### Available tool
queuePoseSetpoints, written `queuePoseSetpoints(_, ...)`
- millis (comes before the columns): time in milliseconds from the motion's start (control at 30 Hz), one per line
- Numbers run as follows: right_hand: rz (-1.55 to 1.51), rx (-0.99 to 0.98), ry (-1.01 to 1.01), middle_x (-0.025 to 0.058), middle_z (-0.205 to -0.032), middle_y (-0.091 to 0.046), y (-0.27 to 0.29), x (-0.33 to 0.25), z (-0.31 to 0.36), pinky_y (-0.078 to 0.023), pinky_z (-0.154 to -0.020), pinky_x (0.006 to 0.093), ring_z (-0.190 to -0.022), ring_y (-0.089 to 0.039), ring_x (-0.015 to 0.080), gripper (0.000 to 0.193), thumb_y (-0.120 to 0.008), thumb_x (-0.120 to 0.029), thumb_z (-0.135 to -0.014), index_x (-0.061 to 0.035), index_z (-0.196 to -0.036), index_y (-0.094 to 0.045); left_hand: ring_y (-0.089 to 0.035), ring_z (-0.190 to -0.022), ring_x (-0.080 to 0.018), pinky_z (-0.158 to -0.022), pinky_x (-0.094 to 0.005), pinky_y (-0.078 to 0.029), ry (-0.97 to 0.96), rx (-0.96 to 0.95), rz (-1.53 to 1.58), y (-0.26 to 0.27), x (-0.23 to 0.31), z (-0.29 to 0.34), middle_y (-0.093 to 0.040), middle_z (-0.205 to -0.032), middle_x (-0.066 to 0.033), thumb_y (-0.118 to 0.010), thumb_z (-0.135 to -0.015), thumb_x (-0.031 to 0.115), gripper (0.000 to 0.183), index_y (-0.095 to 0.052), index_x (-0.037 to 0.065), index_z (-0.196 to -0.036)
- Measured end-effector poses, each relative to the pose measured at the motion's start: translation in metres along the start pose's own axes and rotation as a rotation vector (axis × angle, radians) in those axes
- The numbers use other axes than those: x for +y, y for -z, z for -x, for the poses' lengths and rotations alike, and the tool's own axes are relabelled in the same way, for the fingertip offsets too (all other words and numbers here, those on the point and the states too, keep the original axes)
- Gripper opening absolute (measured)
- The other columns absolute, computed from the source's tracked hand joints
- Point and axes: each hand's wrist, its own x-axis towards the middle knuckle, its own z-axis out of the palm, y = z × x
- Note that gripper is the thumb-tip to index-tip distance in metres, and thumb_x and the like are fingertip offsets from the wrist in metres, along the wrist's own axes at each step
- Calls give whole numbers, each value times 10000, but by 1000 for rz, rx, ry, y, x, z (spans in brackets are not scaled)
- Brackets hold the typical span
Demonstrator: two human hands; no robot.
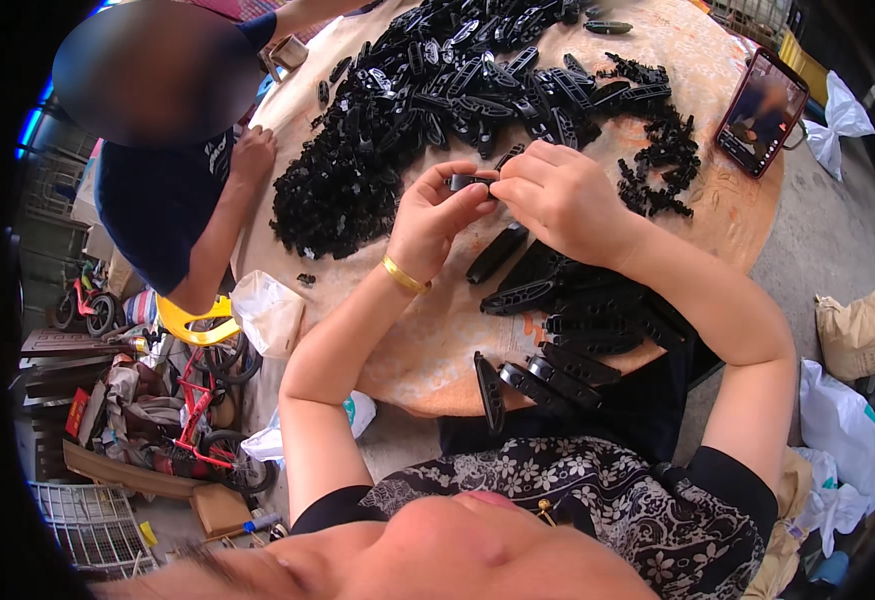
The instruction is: The person assembles plastic components by picking small plastic parts from a pile on the table, fastening them into larger plastic pieces by hand, and placing the assembled parts on the table.
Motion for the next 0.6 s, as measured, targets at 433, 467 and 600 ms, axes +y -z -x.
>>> queuePoseSetpoints(433,-516,-323,-500,125,-803,-679,19,4,-8,-487,-626,285,-677,-629,160,222,-663,-173,-804,-14,-959,-671,-595,-732,-63,-630,-190,-503,-296,-79,-451,-13,9,12,-647,-958,-68,-659,-788,-3,361,-489,-7,-1107)
queuePoseSetpoints(467,-560,-365,-503,122,-799,-678,24,9,-11,-483,-617,288,-669,-627,167,209,-661,-180,-807,-17,-937,-678,-595,-732,-63,-630,-190,-503,-298,-84,-451,-14,10,11,-647,-958,-68,-659,-788,-3,361,-489,-7,-1107)
queuePoseSetpoints(600,-135,-215,-622,117,-862,-664,46,61,3,-499,-666,265,-738,-627,148,197,-637,-100,-816,14,-975,-653,-560,-709,-96,-614,-255,-466,-385,-362,-928,-22,15,20,-671,-833,-9,-776,-705,153,504,-544,89,-1147)
